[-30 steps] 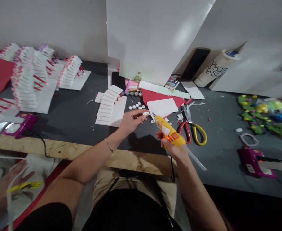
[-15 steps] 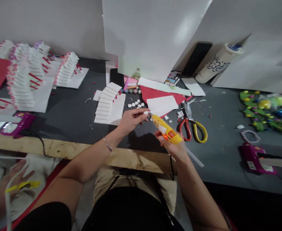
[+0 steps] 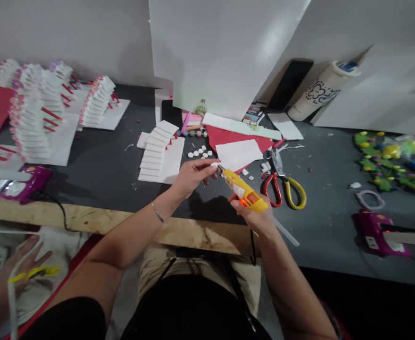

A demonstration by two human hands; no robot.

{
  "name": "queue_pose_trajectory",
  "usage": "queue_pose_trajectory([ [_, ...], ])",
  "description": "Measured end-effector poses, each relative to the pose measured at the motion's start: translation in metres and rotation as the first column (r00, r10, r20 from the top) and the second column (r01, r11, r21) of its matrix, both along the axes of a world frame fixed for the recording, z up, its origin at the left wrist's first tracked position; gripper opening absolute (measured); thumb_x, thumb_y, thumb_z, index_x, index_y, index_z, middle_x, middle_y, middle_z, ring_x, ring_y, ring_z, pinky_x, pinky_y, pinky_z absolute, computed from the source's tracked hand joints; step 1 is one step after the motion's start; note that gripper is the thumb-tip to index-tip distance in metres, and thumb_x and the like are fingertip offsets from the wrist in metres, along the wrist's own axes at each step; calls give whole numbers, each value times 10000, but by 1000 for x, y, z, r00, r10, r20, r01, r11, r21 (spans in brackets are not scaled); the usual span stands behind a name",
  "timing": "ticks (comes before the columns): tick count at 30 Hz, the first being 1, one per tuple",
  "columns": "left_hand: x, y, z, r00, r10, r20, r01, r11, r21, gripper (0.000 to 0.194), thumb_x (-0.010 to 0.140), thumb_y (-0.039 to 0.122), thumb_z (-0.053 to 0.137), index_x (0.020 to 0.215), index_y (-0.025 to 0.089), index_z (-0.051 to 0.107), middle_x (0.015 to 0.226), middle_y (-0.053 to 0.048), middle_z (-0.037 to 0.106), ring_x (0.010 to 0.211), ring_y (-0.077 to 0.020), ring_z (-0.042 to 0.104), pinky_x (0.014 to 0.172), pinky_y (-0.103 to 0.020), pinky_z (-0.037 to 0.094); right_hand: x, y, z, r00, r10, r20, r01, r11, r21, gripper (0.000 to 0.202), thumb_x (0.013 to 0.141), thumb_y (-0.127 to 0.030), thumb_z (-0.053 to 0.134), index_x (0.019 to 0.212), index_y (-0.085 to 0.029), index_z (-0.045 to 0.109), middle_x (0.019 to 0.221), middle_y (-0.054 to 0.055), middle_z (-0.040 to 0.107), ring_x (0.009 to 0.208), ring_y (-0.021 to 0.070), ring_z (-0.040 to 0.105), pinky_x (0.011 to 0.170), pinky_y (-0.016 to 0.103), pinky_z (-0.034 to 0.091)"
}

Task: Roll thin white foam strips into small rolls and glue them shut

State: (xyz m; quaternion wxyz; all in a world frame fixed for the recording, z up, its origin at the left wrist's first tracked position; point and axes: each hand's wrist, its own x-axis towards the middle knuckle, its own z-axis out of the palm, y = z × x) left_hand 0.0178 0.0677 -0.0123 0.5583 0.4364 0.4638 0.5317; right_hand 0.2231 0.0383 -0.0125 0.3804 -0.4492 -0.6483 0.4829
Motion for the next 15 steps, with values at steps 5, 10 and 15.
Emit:
queue_pose_trajectory([
  [5, 0, 0, 0, 1000, -11, 8, 11, 1000, -21, 367, 745, 388, 754, 1049, 181, 763, 888, -86, 756, 683, -132, 666, 483, -189, 450, 0, 0, 1, 1000, 6, -15, -6, 1000, 2, 311, 748, -483, 737, 667, -191, 665, 581, -5, 594, 473, 100, 459, 453, 247, 404],
  [10, 0, 0, 1, 999, -27, 41, 27, 1000, -8, 328, 758, 351, 750, 1040, 182, 764, 870, -76, 755, 658, -114, 658, 474, -184, 440, 1, -1, 0, 1000, -17, 0, 17, 1000, -12, 317, 728, -490, 748, 659, -194, 657, 563, -13, 585, 472, 98, 457, 446, 242, 407],
  [15, -2, 0, 1, 999, -28, 19, 28, 999, -28, 339, 773, 351, 735, 1066, 184, 756, 899, -82, 757, 689, -123, 667, 490, -195, 450, 2, -1, -2, 1000, -4, 11, 5, 1000, -23, 308, 741, -489, 730, 660, -200, 661, 576, -1, 603, 477, 110, 480, 449, 252, 414],
])
